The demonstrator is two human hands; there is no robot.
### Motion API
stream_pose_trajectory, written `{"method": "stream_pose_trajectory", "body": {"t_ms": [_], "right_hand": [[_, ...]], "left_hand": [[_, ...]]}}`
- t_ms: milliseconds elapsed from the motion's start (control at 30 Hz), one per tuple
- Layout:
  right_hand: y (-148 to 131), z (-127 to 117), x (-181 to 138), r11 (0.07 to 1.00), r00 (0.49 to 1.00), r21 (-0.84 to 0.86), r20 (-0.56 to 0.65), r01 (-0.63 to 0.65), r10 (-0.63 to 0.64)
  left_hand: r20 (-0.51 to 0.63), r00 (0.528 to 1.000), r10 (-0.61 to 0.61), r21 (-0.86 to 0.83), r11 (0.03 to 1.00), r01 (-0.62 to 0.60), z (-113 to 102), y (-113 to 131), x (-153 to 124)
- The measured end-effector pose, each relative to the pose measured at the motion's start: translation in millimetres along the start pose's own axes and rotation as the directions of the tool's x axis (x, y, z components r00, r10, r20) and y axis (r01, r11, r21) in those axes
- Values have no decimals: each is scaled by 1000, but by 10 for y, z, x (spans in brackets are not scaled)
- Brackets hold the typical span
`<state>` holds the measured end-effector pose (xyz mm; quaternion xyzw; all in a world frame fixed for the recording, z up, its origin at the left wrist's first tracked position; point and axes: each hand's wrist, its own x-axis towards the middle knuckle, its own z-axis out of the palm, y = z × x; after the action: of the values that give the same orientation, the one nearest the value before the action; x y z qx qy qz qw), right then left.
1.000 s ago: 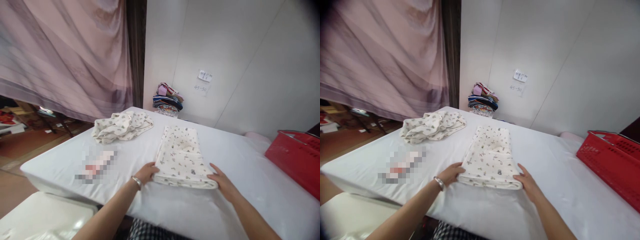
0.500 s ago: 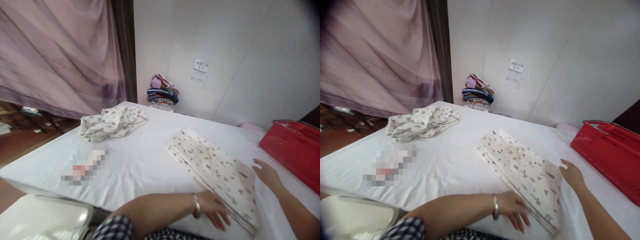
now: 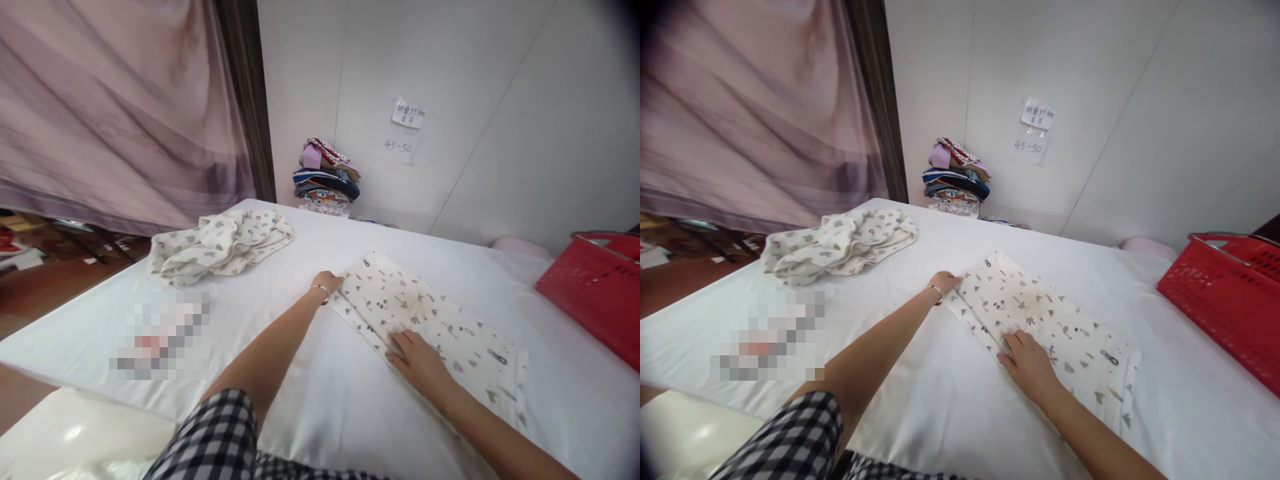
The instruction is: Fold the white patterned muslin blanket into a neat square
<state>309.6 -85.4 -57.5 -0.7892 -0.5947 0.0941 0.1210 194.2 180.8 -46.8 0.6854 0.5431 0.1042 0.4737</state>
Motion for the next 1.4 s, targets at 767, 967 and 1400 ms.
{"method": "stream_pose_trajectory", "body": {"t_ms": [767, 967, 1400], "right_hand": [[-3, -102, -218, 995, 985, 96, 164, 42, -57], [14, -94, -239, 995, 988, 80, 136, 62, -73], [265, 281, -1024, 964, 956, -265, -276, 20, -96]], "left_hand": [[67, 997, 45, 214, 975, -59, -51, -141, -174], [93, 996, 17, 294, 955, -44, -86, -127, -210], [46, 980, 194, 374, 906, -197, -306, 82, -37]]}}
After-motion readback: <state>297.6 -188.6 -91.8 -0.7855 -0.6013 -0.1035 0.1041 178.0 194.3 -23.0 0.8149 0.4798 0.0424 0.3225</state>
